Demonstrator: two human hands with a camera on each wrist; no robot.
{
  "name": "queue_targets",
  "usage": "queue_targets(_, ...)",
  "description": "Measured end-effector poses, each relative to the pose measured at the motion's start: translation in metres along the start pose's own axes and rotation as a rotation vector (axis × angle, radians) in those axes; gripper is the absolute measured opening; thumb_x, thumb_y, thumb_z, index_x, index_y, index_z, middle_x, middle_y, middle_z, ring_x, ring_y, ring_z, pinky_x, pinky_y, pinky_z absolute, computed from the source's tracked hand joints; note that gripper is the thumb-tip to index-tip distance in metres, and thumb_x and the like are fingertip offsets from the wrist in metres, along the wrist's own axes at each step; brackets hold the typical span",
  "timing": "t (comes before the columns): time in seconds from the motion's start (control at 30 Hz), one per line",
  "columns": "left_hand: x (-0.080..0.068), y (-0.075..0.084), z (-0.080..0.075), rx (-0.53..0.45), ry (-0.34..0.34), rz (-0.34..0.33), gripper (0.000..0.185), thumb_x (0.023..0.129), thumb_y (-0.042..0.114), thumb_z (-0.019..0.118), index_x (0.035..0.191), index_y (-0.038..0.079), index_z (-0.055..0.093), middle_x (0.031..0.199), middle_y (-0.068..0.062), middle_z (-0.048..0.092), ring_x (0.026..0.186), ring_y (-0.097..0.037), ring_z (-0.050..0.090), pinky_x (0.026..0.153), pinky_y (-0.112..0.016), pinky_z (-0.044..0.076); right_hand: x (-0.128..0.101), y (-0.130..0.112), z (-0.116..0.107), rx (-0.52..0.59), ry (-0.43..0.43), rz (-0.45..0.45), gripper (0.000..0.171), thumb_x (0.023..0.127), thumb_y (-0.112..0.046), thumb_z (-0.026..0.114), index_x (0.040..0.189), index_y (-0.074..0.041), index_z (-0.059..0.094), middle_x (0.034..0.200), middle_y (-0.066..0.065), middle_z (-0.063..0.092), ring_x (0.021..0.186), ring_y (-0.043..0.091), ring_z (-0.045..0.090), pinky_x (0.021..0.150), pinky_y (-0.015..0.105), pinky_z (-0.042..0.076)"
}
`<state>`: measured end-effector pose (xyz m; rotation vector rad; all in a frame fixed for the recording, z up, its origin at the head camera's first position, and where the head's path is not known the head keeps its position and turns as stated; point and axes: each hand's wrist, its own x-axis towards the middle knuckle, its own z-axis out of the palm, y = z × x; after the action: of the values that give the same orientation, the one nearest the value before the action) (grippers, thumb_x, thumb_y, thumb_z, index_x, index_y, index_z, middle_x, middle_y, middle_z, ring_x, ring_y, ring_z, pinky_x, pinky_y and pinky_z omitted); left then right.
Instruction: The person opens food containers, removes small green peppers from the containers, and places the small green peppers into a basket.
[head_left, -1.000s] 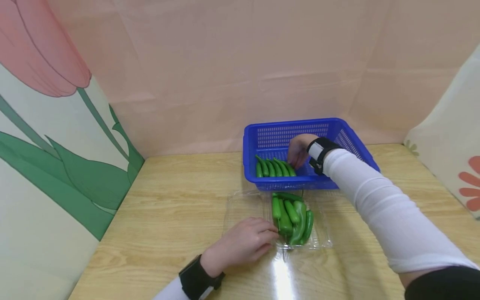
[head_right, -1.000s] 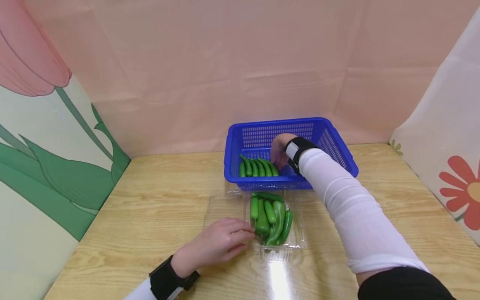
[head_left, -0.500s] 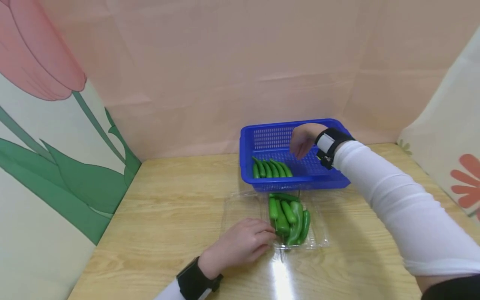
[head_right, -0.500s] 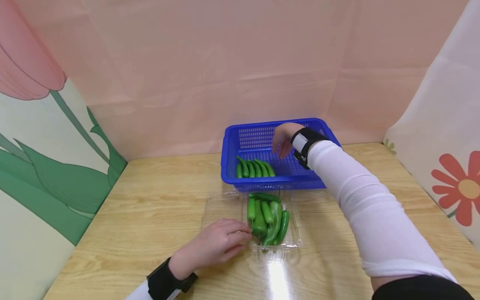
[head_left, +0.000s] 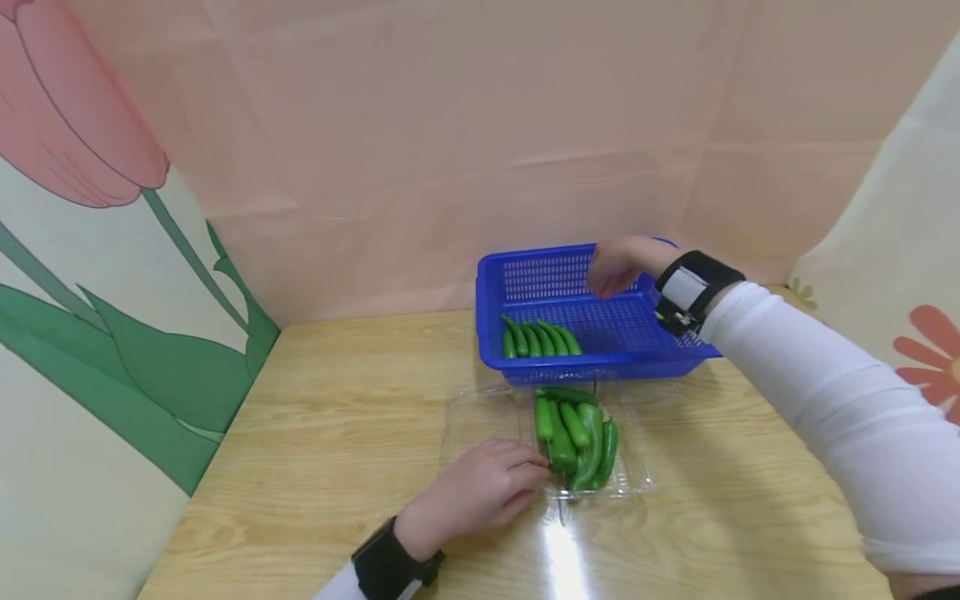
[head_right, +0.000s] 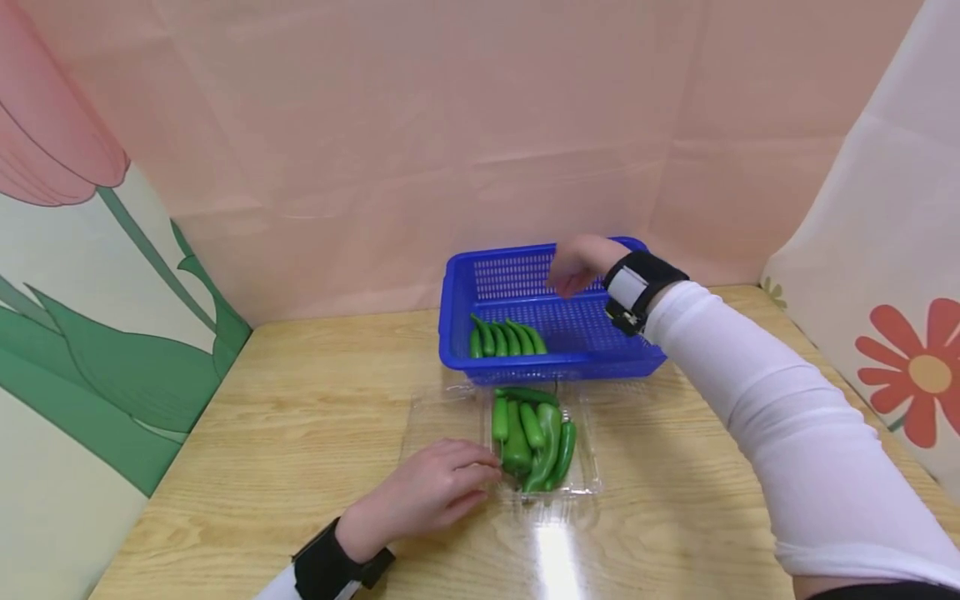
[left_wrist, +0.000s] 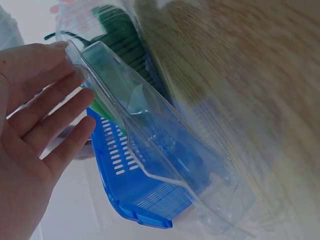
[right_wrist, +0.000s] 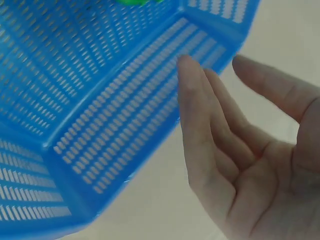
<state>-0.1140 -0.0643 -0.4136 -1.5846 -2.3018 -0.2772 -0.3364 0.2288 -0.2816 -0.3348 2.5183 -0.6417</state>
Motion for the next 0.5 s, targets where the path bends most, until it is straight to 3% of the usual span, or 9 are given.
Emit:
queue_targets(0.07, 0.000, 0.000, 0.000, -0.005, -0.001, -0.002, 0.024, 0.086, 0.021, 0.068, 0.109, 0.016, 0.068, 0.112, 0.003, 0.067, 0.108, -0.009, 0.060, 0.103, -0.023, 0.044, 0.000, -0.016, 0.000, -0.073, 0.034, 0.057, 0.025, 0.090, -0.016, 0.059, 0.097, 0.008, 0.067, 0.088, 0.017, 0.071, 0.075, 0.023, 0.069, 0.067, 0.034, 0.059)
queue_targets(0.13, 0.001, -0.001, 0.000, -0.008, 0.000, -0.003, 0.024, 0.086, 0.021, 0.068, 0.109, 0.015, 0.068, 0.112, 0.003, 0.067, 0.108, -0.009, 0.060, 0.103, -0.023, 0.044, -0.006, -0.019, 0.003, -0.082, 0.086, 0.015, 0.024, 0.090, -0.014, 0.060, 0.094, 0.008, 0.067, 0.083, 0.017, 0.071, 0.071, 0.023, 0.069, 0.062, 0.034, 0.058)
queue_targets(0.27, 0.001, -0.002, 0.000, -0.006, -0.001, -0.001, 0.024, 0.086, 0.022, 0.068, 0.109, 0.015, 0.068, 0.112, 0.003, 0.067, 0.108, -0.010, 0.060, 0.103, -0.023, 0.044, -0.025, -0.026, 0.018, -0.093, 0.255, -0.035, 0.025, 0.089, -0.019, 0.063, 0.096, 0.004, 0.069, 0.084, 0.014, 0.072, 0.072, 0.021, 0.070, 0.064, 0.033, 0.058)
queue_targets(0.43, 0.000, -0.003, 0.000, 0.003, 0.000, -0.002, 0.026, 0.085, 0.022, 0.069, 0.109, 0.015, 0.068, 0.112, 0.003, 0.067, 0.107, -0.010, 0.061, 0.102, -0.023, 0.044, -0.048, -0.044, 0.036, -0.151, 0.324, -0.024, 0.020, 0.089, -0.021, 0.063, 0.092, -0.003, 0.070, 0.081, 0.009, 0.072, 0.074, 0.021, 0.068, 0.075, 0.043, 0.056)
queue_targets(0.5, 0.000, -0.003, -0.001, 0.001, 0.002, -0.004, 0.026, 0.084, 0.022, 0.069, 0.109, 0.015, 0.068, 0.112, 0.003, 0.067, 0.107, -0.010, 0.061, 0.102, -0.024, 0.045, -0.057, -0.050, 0.043, -0.181, 0.331, -0.027, 0.020, 0.089, -0.024, 0.063, 0.092, -0.005, 0.070, 0.080, 0.006, 0.071, 0.074, 0.018, 0.066, 0.074, 0.043, 0.055)
